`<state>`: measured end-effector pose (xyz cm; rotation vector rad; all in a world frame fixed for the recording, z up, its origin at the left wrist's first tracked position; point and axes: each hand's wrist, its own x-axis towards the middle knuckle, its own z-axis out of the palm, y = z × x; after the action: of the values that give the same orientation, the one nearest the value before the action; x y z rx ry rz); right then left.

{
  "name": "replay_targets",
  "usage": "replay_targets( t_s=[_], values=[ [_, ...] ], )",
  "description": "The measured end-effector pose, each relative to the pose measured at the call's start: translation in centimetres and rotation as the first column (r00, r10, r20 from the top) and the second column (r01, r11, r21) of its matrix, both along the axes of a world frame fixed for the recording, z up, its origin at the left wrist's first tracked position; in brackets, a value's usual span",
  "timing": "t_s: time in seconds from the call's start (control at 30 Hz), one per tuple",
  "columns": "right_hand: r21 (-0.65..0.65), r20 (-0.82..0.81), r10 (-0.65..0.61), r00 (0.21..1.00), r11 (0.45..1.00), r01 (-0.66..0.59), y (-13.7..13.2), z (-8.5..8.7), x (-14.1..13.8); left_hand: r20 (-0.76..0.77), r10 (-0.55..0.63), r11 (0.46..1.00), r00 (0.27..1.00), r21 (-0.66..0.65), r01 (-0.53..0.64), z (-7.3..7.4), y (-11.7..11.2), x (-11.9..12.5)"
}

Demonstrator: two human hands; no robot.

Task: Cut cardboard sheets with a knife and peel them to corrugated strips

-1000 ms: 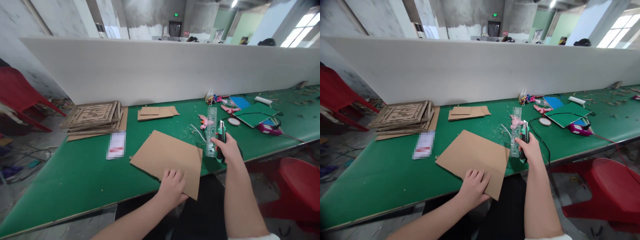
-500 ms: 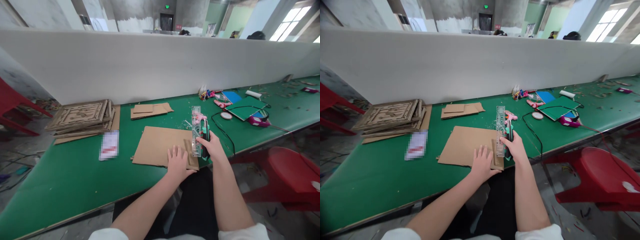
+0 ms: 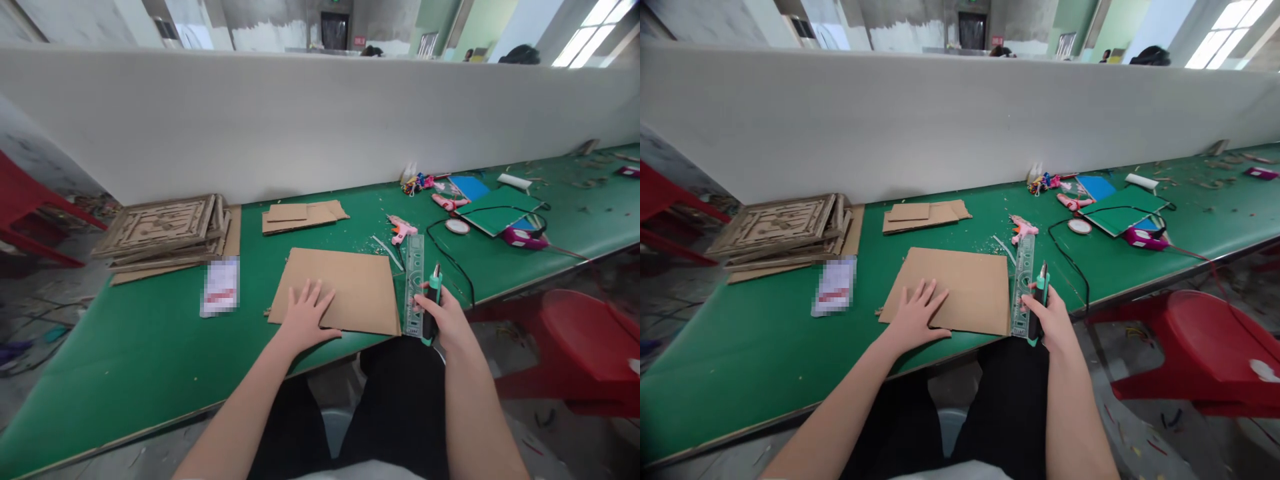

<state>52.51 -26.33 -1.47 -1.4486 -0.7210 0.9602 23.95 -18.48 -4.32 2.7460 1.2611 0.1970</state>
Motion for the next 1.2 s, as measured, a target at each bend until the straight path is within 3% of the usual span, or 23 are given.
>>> replay_targets(
  t_s=[0.07,0.17,0.23,0.37,0.5,0.83,0.97,1.1,1.2],
  values=[
    [-0.025,-0.026,0.029,0.999,0.999,-0.029,-0.3,-0.7,-0.5,0.020,0.130,0.991,0.991,-0.002,-0.130,-0.2,0.2,-1.7],
    [-0.050,-0.021,0.109,0.994,0.993,-0.110,0.0,-0.9,-2.1,0.136,0.377,0.926,0.916,-0.050,-0.374,-0.4,0.0,-3.2],
    [-0.055,-0.013,0.143,0.990,0.988,-0.143,0.3,-0.7,-3.1,0.242,0.450,0.893,0.860,-0.089,-0.442,-0.4,-0.3,-3.5],
    [-0.023,0.001,0.124,0.992,0.992,-0.124,0.6,-0.2,-4.0,0.388,0.450,0.885,0.805,-0.074,-0.459,-0.2,-1.5,-3.8],
    [0.002,0.053,0.134,0.990,0.991,-0.135,1.4,0.0,-4.1,0.441,0.464,0.870,0.769,-0.063,-0.489,-0.2,-2.6,-4.6],
    [-0.031,0.093,0.221,0.971,0.975,-0.219,7.3,0.2,-6.1,0.401,0.520,0.847,0.754,-0.123,-0.518,-0.3,-2.6,-6.2],
    [-0.074,0.137,0.274,0.952,0.961,-0.266,8.8,-0.4,-6.9,0.336,0.520,0.849,0.785,-0.101,-0.519,-0.7,-2.5,-6.7],
    [-0.134,0.302,0.329,0.895,0.944,-0.302,9.3,-0.5,-7.0,0.226,0.482,0.873,0.847,-0.033,-0.487,-1.0,-2.8,-7.1],
    [-0.195,0.567,0.321,0.759,0.947,-0.256,9.2,0.2,-7.2,0.202,0.461,0.883,0.864,-0.002,-0.470,-0.5,-2.6,-7.2]
  ],
)
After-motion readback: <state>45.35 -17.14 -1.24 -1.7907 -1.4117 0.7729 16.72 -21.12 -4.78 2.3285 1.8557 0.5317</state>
